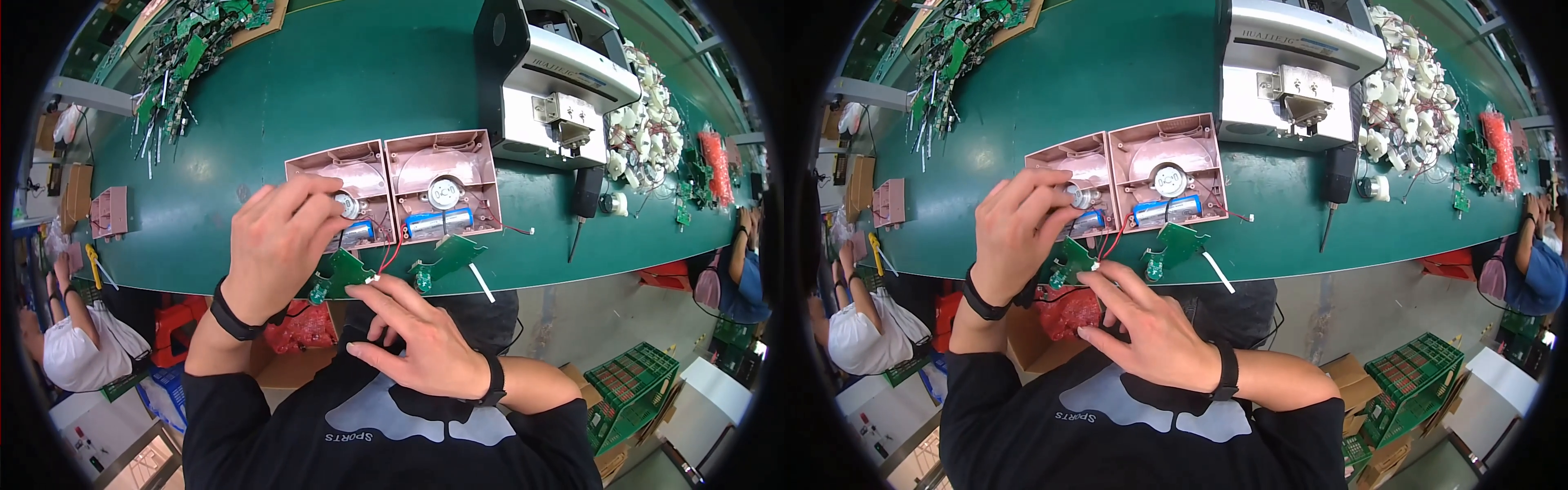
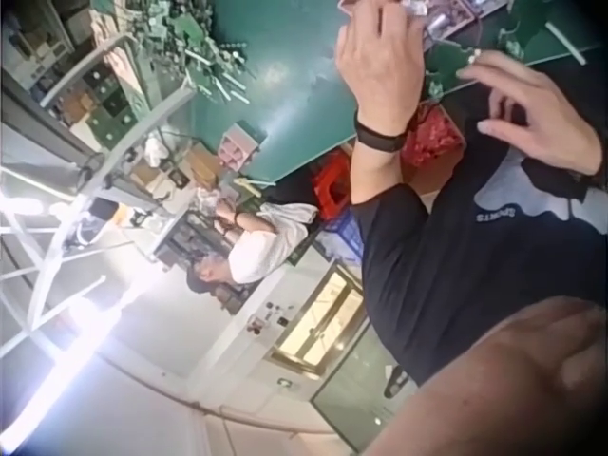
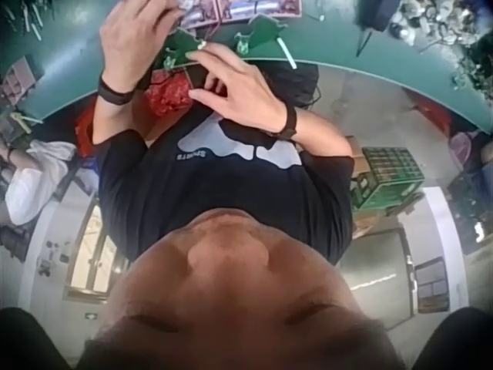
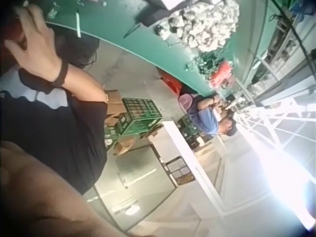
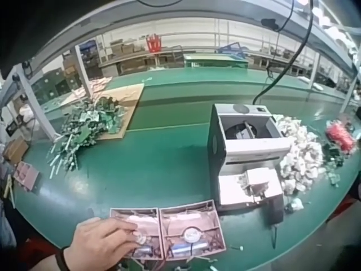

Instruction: The person uses a power screwdriver on the interior of a plastic housing, sets the tool down, and fits a circuit board into the housing. They then take a motor from a container, place it into the housing, and use the power screwdriver to secure the components.

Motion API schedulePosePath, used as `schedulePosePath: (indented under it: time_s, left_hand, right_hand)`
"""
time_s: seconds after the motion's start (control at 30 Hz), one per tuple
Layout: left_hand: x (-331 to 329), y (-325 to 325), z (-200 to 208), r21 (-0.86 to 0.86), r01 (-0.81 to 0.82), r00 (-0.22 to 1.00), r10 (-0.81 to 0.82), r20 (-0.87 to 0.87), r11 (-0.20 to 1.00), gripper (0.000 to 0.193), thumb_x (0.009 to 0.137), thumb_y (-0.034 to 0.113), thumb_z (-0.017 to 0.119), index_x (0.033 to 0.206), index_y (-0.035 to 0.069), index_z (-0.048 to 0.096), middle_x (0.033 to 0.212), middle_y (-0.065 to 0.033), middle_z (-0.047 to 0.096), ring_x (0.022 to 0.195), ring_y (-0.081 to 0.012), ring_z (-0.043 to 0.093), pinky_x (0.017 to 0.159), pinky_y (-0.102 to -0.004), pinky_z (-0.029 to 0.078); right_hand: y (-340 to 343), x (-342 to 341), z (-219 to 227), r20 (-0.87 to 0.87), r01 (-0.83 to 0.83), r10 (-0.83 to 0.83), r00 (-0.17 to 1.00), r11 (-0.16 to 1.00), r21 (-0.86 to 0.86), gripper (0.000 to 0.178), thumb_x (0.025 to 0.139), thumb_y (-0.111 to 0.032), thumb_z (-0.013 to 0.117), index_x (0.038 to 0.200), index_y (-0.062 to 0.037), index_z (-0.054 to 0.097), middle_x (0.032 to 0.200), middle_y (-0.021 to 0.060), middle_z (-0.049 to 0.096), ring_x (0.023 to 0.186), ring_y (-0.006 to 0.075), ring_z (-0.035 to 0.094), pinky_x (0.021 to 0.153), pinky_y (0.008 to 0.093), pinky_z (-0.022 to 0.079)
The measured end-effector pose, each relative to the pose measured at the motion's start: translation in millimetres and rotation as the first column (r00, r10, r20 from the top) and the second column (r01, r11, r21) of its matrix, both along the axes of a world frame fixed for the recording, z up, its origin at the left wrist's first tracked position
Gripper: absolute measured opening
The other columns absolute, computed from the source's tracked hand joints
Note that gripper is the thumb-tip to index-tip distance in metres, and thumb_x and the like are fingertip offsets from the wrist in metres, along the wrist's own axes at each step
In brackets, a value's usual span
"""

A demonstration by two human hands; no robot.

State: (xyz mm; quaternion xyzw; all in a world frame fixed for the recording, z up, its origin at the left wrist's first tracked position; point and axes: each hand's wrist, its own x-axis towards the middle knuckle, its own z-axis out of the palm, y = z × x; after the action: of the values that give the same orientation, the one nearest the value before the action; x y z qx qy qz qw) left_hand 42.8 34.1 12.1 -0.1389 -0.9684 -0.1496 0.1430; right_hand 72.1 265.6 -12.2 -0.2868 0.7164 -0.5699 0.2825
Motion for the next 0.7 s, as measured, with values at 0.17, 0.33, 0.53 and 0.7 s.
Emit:
schedulePosePath:
  time_s: [0.17, 0.33, 0.53, 0.7]
  left_hand:
    - [-8, -3, 11, 0.033, 0.033, 0.996, -0.035, 0.076, 0.999, 0.031, 0.074, 0.011, 0.085, 0.101, 0.009, 0.07, 0.103, -0.0035, 0.072, 0.093, -0.0261, 0.069, 0.079, -0.0388, 0.051]
    - [-21, -26, 23, 0.191, 0.126, 0.99, -0.136, 0.042, 0.974, 0.049, 0.072, 0.016, 0.088, 0.116, 0.006, 0.069, 0.115, -0.0113, 0.07, 0.107, -0.0339, 0.068, 0.093, -0.0412, 0.053]
    - [-49, -53, 8, 0.383, 0.141, 0.934, -0.251, 0.253, 0.913, 0.065, 0.072, 0.023, 0.091, 0.129, 0.005, 0.065, 0.125, -0.0156, 0.068, 0.117, -0.0363, 0.066, 0.102, -0.0427, 0.052]
    - [-48, -52, -9, 0.523, 0.095, 0.889, -0.308, 0.339, 0.847, 0.067, 0.073, 0.025, 0.089, 0.131, 0.004, 0.063, 0.127, -0.0158, 0.068, 0.119, -0.0362, 0.065, 0.104, -0.0426, 0.05]
  right_hand:
    - [21, -5, 17, -0.113, 0.09, -0.086, 0.99, 0.995, 0.033, 0.047, 0.089, -0.01, 0.081, 0.131, 0.0001, 0.064, 0.116, 0.0148, 0.068, 0.078, 0.0142, 0.071, 0.068, 0.0281, 0.059]
    - [85, -63, 19, -0.614, 0.722, -0.621, 0.488, 0.682, -0.116, 0.031, 0.089, -0.003, 0.077, 0.118, 0.0025, 0.068, 0.097, 0.0089, 0.073, 0.078, 0.0153, 0.069, 0.071, 0.0271, 0.055]
    - [129, -138, 6, -0.909, 0.846, -0.146, 0.391, 0.445, 0.293, 0.052, 0.091, -0.014, 0.079, 0.137, 0.0008, 0.058, 0.097, 0.0082, 0.075, 0.083, 0.0141, 0.068, 0.072, 0.027, 0.054]
    - [123, -141, -5, -0.891, 0.871, -0.138, 0.433, 0.318, 0.374, 0.063, 0.095, -0.021, 0.075, 0.148, -0.0007, 0.048, 0.1, 0.0083, 0.076, 0.081, 0.0136, 0.067, 0.073, 0.0287, 0.054]
